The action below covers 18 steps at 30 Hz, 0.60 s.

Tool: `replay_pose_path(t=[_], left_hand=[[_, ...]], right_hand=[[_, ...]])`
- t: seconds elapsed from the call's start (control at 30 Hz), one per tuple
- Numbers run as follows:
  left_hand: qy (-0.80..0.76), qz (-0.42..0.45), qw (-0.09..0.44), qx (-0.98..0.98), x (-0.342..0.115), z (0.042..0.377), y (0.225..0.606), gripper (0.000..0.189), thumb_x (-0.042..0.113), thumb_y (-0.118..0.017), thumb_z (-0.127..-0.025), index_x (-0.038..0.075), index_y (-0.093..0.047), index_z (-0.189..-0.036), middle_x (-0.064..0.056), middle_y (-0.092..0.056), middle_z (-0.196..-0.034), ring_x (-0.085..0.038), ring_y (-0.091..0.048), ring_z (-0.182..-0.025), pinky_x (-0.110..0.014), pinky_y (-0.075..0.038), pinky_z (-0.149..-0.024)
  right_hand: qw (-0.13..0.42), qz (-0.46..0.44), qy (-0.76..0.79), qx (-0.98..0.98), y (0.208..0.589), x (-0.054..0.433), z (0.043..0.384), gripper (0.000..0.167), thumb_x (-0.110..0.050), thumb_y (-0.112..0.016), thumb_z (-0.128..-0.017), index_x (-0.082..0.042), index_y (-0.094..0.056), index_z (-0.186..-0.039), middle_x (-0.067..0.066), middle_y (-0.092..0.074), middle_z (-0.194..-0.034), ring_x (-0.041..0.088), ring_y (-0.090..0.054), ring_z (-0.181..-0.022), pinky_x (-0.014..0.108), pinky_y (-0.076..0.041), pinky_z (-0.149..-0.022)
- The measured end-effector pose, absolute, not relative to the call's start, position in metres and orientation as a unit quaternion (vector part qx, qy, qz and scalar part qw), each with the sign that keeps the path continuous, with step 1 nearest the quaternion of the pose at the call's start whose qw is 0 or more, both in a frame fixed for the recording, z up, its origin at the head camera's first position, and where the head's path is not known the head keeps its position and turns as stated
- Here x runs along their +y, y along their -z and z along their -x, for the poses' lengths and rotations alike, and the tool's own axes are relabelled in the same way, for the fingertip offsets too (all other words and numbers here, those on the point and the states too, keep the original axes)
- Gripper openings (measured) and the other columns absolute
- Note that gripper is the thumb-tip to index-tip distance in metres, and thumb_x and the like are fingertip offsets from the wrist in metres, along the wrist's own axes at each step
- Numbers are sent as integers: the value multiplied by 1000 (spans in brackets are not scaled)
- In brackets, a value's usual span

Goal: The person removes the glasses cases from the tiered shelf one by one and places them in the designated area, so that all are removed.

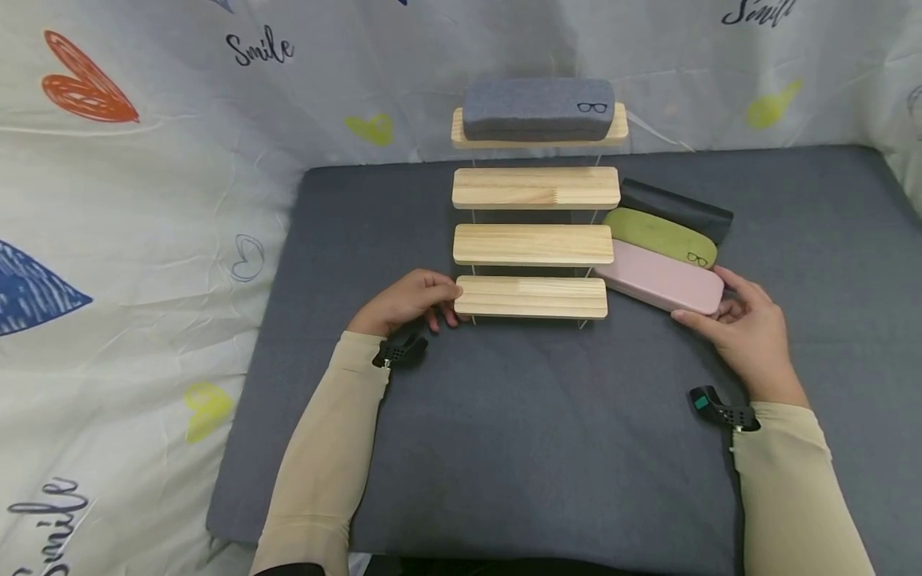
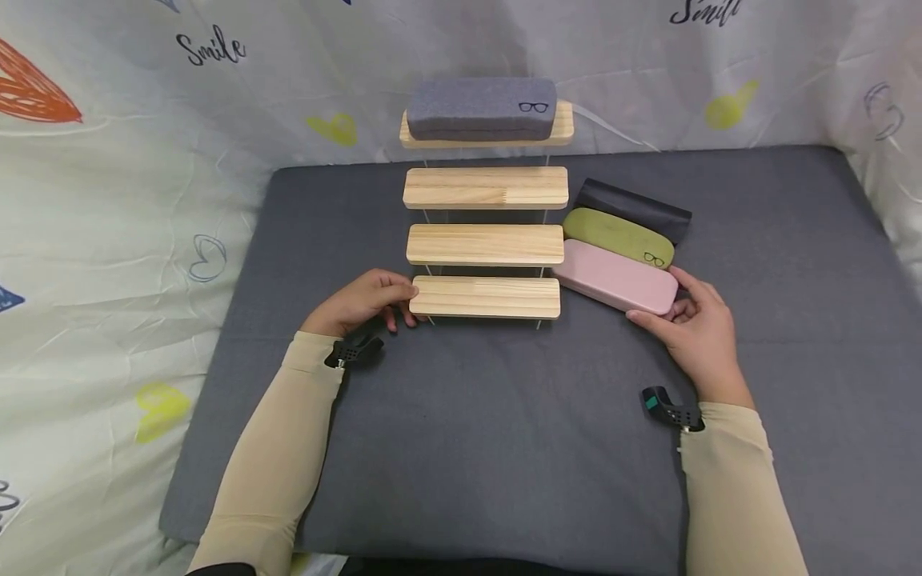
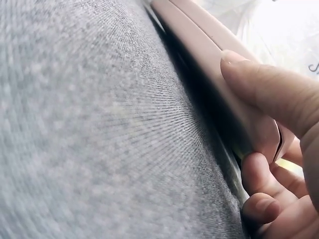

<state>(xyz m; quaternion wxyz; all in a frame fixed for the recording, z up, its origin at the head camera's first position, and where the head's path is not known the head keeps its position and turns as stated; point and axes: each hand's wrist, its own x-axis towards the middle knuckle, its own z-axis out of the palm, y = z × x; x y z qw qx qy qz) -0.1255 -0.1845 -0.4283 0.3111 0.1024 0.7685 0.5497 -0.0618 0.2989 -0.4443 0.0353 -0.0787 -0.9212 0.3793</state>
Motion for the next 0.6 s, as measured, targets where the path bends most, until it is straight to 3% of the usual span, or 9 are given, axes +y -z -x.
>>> replay_pose_path(t=[0.1,0.27,0.6], left_hand=[[-549,-104,310,769,-185,125,429,32,28,-59,-105,2,-78,-101,-11,-76,-86,-22,-73,-77,-33,-59,-59],[-551,-109,311,766,-185,125,428,32,28,-58,-106,3,-78,-103,-10,-76,-87,-23,-72,-78,-34,-58,-60],[-552,-108,307,767,-185,125,428,32,27,-59,-105,3,-79,-102,-10,-77,-87,-22,-73,-78,-33,-58,-59]], right_hand=[[38,82,-385,-918,444,299,62,92,-34,-92,-83,-12,-46,-160,6,-55,-98,3,-48,-68,17,-37,-58],[30,98,-403,-909,442,301,62,93,-33,-91,-84,-13,-44,-161,-6,-57,-76,2,-49,-61,19,-38,-54],[16,129,-418,-899,442,302,68,94,-34,-90,-85,-18,-40,-163,-14,-56,-71,-1,-50,-59,20,-39,-52]])
